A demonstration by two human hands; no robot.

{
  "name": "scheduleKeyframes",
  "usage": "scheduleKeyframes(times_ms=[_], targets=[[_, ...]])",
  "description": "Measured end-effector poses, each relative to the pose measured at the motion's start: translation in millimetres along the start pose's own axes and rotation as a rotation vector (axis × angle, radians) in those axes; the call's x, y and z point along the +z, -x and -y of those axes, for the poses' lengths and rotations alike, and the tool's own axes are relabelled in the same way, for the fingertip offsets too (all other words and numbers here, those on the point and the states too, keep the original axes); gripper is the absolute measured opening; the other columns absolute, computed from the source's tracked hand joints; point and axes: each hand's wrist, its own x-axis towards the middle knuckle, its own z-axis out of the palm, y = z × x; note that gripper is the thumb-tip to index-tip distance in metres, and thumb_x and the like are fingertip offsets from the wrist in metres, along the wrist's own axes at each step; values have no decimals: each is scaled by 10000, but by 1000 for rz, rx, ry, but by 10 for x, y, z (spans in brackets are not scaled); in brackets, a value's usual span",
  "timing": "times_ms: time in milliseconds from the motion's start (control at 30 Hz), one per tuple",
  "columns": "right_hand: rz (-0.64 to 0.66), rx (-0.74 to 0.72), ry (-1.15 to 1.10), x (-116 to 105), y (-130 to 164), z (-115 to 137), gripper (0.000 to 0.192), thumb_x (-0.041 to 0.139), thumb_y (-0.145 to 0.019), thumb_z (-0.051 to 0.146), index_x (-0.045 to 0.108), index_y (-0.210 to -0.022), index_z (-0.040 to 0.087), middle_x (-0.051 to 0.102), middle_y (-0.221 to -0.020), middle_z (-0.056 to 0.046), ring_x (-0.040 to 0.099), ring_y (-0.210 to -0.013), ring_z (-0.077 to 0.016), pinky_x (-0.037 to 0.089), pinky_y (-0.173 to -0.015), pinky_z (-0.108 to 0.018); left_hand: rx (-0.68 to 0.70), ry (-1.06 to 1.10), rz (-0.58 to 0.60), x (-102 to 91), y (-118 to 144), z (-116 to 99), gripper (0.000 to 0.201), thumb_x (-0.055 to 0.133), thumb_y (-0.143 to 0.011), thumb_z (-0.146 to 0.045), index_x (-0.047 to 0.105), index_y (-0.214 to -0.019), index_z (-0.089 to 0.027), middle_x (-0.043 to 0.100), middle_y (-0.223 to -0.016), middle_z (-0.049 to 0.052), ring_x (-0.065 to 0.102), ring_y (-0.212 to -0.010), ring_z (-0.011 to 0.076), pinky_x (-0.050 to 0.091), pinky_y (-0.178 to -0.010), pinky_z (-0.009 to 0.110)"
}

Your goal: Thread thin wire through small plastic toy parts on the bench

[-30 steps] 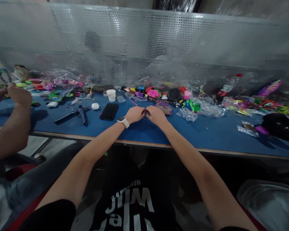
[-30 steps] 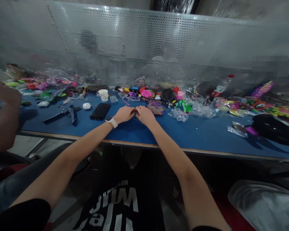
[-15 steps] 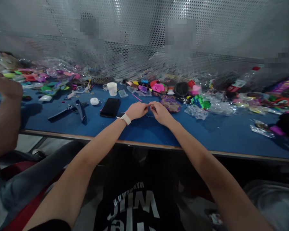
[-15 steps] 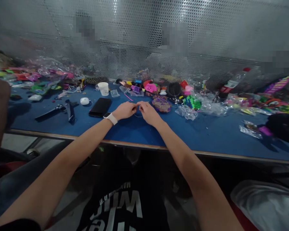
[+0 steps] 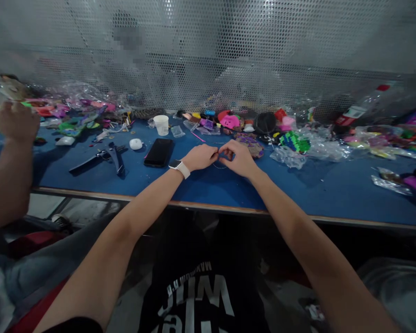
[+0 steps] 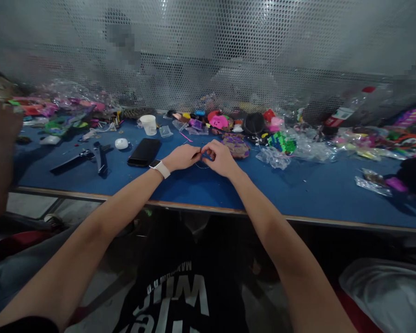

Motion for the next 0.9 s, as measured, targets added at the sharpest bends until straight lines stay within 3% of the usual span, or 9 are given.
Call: scheduleKeyframes(times_ms=[167,367,733,900], targets=[[36,2,62,-36,-25,-70,123,756,-1051,271,845,-1131,243,811,-1161,-100,642,-846,-247,569,-881,-436,54,47,-53,-12,-6,28,326,520,-1192,-281,834,-1189,-192,876,-1134,145,808,-1040,301,567,-929,387],[80,-47,-9,-72,-37,-130,185,732,-1106,329,890,-1153,243,843,-1156,-118,729,-975,-296,595,-938,-465,45,26,-29,-44,3,5,321,509,-1200,-280,816,-1187,-189,867,-1126,152,796,-1028,295,536,-875,361],[-62,-15,-15,-91,-24,26,193,727,-1097,371,876,-1069,252,850,-1122,-112,712,-968,-301,590,-904,-464,120,8,-109,-86,59,18,311,443,-1204,-238,742,-1264,-180,832,-1177,156,782,-1067,301,510,-889,380],[-93,34,-145,-102,-38,43,294,777,-1076,514,864,-988,246,830,-1034,-98,684,-893,-270,574,-865,-443,149,-57,-120,-99,76,5,353,428,-1221,-263,755,-1325,-182,814,-1235,154,771,-1061,288,507,-867,374]])
